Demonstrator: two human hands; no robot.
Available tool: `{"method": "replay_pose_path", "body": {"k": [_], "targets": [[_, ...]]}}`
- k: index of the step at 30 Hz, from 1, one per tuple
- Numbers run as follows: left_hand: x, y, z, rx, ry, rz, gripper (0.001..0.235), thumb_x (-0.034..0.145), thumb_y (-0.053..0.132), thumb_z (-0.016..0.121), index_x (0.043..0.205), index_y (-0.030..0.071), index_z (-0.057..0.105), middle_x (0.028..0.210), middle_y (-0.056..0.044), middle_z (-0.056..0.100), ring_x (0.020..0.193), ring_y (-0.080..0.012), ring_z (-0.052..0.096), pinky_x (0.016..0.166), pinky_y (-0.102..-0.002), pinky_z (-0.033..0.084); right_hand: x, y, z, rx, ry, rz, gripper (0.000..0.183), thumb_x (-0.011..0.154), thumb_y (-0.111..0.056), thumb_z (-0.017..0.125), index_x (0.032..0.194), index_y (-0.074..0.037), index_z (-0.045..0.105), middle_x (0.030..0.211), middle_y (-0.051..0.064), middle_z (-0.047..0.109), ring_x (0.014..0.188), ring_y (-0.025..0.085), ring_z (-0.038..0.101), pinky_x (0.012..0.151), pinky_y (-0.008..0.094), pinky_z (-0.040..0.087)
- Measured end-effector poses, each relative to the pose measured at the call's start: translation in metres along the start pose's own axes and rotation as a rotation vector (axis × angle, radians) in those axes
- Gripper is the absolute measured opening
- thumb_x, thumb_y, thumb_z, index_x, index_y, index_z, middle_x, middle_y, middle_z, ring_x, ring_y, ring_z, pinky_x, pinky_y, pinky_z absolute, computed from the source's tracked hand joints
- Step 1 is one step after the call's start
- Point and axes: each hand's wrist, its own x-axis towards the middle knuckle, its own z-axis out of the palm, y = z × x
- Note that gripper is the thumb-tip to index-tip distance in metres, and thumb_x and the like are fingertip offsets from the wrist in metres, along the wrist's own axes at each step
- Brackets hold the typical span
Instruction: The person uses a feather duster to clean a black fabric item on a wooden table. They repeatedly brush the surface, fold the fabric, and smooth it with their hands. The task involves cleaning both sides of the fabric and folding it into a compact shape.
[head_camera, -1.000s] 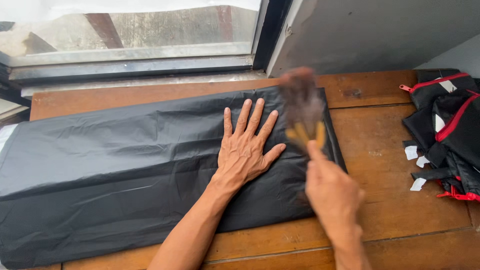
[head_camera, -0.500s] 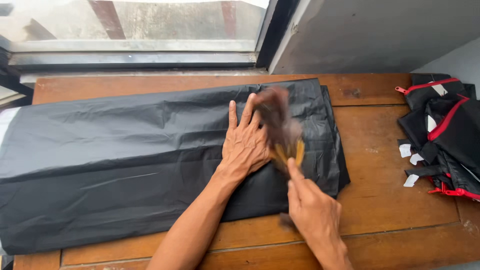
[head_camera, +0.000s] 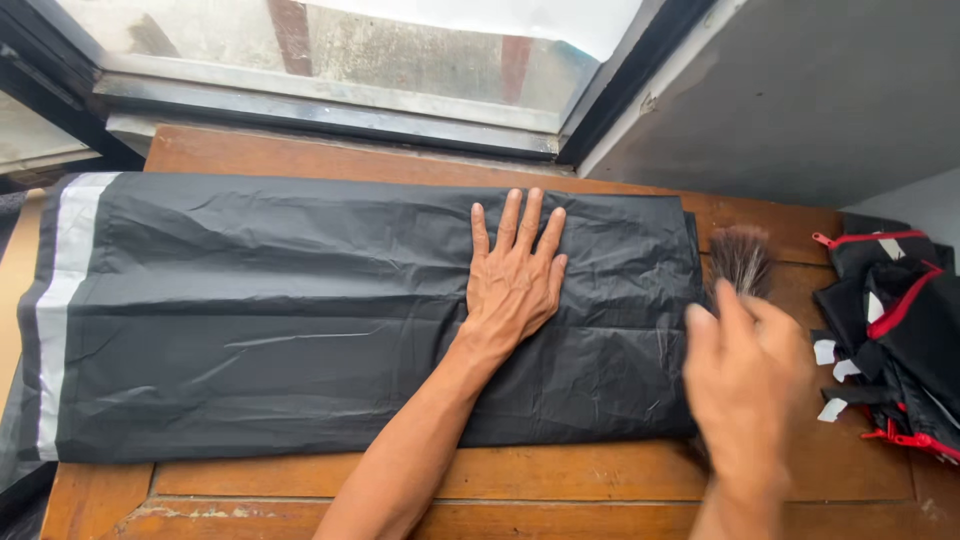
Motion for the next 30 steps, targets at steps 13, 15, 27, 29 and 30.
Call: {"method": "replay_pose_path", "body": {"k": [13, 15, 27, 29, 30], "targets": [[0.0, -0.004, 0.009, 0.109, -0.338, -0.02, 0.064, 0.095, 0.037, 0.043, 0.152, 0.019, 0.021, 0.16, -0.006, 0.007, 0.146, -0.0312, -0.008, 0.115, -0.063, -0.008, 0.063, -0.128, 0.038, 0.625, -0.016, -0.388, 0.07, 0.098, -0.051, 0.039, 0.146, 0.0, 0.033, 0.146, 0.024, 0.033, 0.136, 0.04, 0.03, 0.109, 0.053, 0.018], [0.0, -0.004, 0.009, 0.039, -0.318, -0.037, 0.062, 0.095, 0.038, 0.043, 0.151, 0.019, 0.024, 0.16, -0.006, 0.006, 0.147, -0.031, -0.005, 0.116, -0.063, -0.007, 0.064, -0.122, 0.047, 0.61, -0.094, -0.362, 0.071, 0.099, -0.053, 0.035, 0.147, -0.001, 0.03, 0.148, 0.024, 0.031, 0.138, 0.039, 0.028, 0.11, 0.055, 0.015], [-0.002, -0.028, -0.007, -0.043, -0.161, -0.076, 0.055, 0.097, 0.042, 0.041, 0.146, 0.018, 0.038, 0.156, -0.005, 0.029, 0.145, -0.0244, 0.02, 0.118, -0.051, 0.005, 0.078, -0.083, 0.07, 0.55, -0.305, -0.108, 0.072, 0.1, -0.058, 0.026, 0.153, -0.01, 0.021, 0.158, 0.013, 0.015, 0.145, 0.03, 0.014, 0.114, 0.054, 0.007], [-0.005, -0.043, -0.013, 0.012, -0.176, -0.117, 0.055, 0.1, 0.042, 0.037, 0.148, 0.016, 0.035, 0.157, -0.005, 0.024, 0.146, -0.0258, 0.017, 0.118, -0.051, 0.004, 0.078, -0.083, 0.067, 0.535, -0.328, -0.111, 0.073, 0.1, -0.059, 0.026, 0.153, -0.01, 0.02, 0.158, 0.013, 0.014, 0.145, 0.03, 0.013, 0.115, 0.054, 0.006], [-0.006, -0.042, -0.013, 0.012, -0.174, -0.115, 0.055, 0.1, 0.042, 0.037, 0.148, 0.016, 0.035, 0.157, -0.005, 0.024, 0.146, -0.0258, 0.017, 0.118, -0.051, 0.004, 0.078, -0.083, 0.066, 0.535, -0.326, -0.11, 0.073, 0.1, -0.059, 0.026, 0.153, -0.01, 0.02, 0.158, 0.013, 0.014, 0.145, 0.03, 0.013, 0.115, 0.054, 0.006]]}}
